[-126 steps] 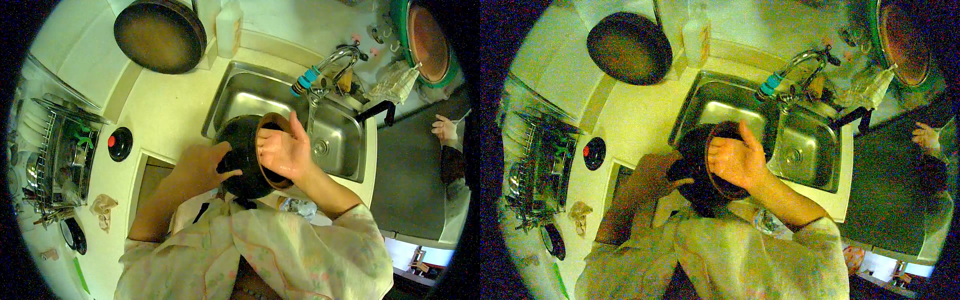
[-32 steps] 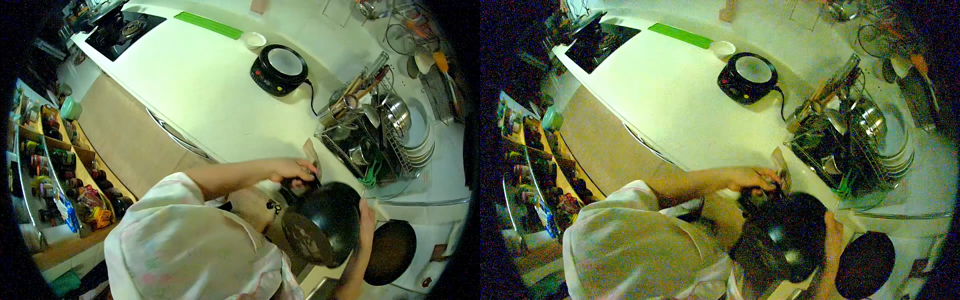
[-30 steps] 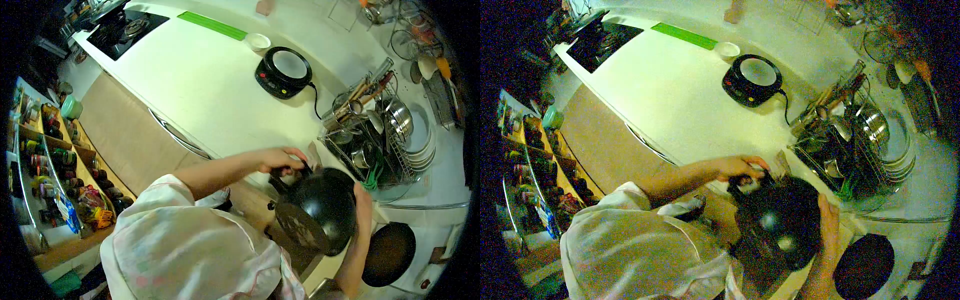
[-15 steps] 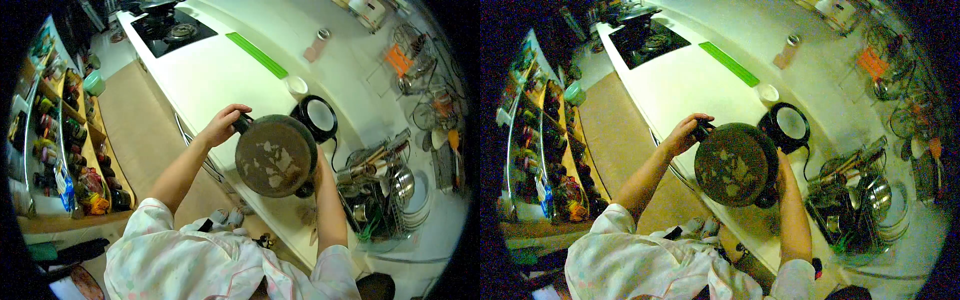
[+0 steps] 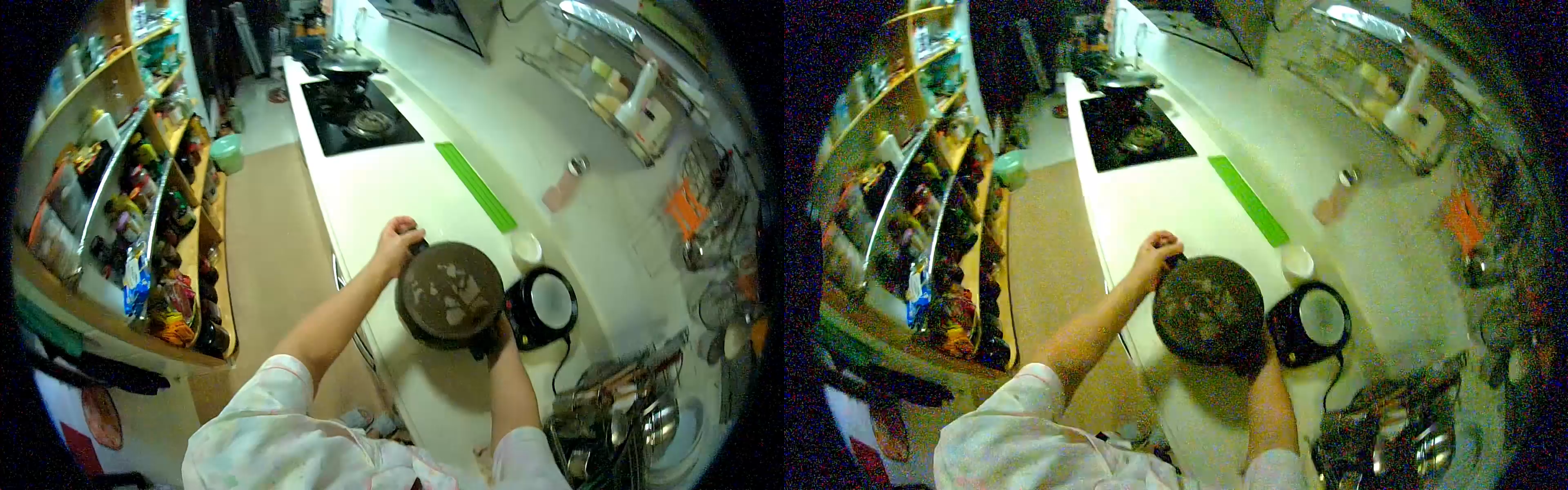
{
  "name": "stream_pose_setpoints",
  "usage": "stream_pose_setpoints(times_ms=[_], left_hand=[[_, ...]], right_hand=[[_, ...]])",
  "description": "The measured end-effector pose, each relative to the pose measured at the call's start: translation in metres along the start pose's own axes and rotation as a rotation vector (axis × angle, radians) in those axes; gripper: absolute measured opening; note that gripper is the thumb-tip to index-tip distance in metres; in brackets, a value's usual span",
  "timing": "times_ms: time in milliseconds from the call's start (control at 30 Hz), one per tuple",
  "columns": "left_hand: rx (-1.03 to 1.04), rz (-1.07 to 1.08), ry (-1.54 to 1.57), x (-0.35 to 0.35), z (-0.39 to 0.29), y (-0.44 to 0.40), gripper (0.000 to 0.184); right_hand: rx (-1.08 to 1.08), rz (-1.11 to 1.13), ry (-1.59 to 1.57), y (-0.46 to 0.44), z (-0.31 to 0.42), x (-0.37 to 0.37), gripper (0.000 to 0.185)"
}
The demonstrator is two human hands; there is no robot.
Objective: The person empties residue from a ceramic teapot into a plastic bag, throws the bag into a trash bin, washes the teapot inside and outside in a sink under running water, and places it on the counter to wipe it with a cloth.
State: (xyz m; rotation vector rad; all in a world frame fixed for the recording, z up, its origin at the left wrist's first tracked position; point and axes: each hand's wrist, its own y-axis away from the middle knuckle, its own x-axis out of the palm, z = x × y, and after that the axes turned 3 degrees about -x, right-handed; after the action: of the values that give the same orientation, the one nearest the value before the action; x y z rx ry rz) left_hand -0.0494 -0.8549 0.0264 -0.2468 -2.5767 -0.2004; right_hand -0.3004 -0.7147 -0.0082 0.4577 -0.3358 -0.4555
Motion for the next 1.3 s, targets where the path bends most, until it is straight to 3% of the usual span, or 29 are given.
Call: stream_pose_setpoints(times_ms=[300, 500, 667, 700, 733, 767, 800, 833, 967, 1000, 1033, 1133, 1300], left_hand=[[-0.065, -0.04, -0.02, 0.0, -0.005, -0.052, 0.042], [0.023, -0.11, -0.101, 0.013, 0.004, -0.082, 0.047], [0.075, -0.168, -0.205, 0.017, 0.014, -0.105, 0.037], [0.069, -0.068, -0.155, 0.005, 0.031, -0.127, 0.026], [0.093, -0.13, -0.109, 0.01, 0.032, -0.129, 0.017], [-0.007, -0.027, -0.189, 0.007, 0.022, -0.126, 0.046], [-0.045, 0.026, -0.249, 0.0, 0.024, -0.136, 0.045], [-0.048, -0.053, -0.251, 0.0, 0.034, -0.147, 0.044], [-0.07, 0.099, -0.065, 0.01, 0.018, -0.138, 0.032], [-0.074, 0.145, -0.121, 0.01, 0.016, -0.14, 0.038], [-0.058, -0.053, -0.093, 0.034, 0.005, -0.119, 0.046], [-0.071, -0.002, -0.1, 0.035, 0.011, -0.129, 0.05], [-0.115, 0.022, -0.102, 0.044, 0.011, -0.133, 0.049]], right_hand=[[-0.045, -0.043, 0.132, -0.037, 0.015, -0.02, 0.065], [-0.065, -0.083, 0.18, -0.054, 0.024, -0.024, 0.068], [-0.1, -0.092, 0.223, -0.071, 0.029, -0.027, 0.071], [-0.111, -0.084, 0.233, -0.075, 0.03, -0.028, 0.071], [-0.127, -0.077, 0.253, -0.081, 0.031, -0.027, 0.072], [-0.142, -0.073, 0.276, -0.086, 0.031, -0.028, 0.072], [-0.15, -0.075, 0.297, -0.091, 0.031, -0.031, 0.073], [-0.158, -0.07, 0.326, -0.096, 0.032, -0.031, 0.073], [-0.112, -0.086, 0.361, -0.127, 0.032, -0.029, 0.075], [-0.074, -0.087, 0.334, -0.133, 0.032, -0.028, 0.076], [0.006, 0.057, 0.246, -0.084, 0.058, -0.009, 0.085], [-0.206, -0.071, 0.388, -0.079, 0.059, -0.006, 0.088], [-0.173, -0.163, 0.409, -0.066, 0.068, 0.004, 0.09]])
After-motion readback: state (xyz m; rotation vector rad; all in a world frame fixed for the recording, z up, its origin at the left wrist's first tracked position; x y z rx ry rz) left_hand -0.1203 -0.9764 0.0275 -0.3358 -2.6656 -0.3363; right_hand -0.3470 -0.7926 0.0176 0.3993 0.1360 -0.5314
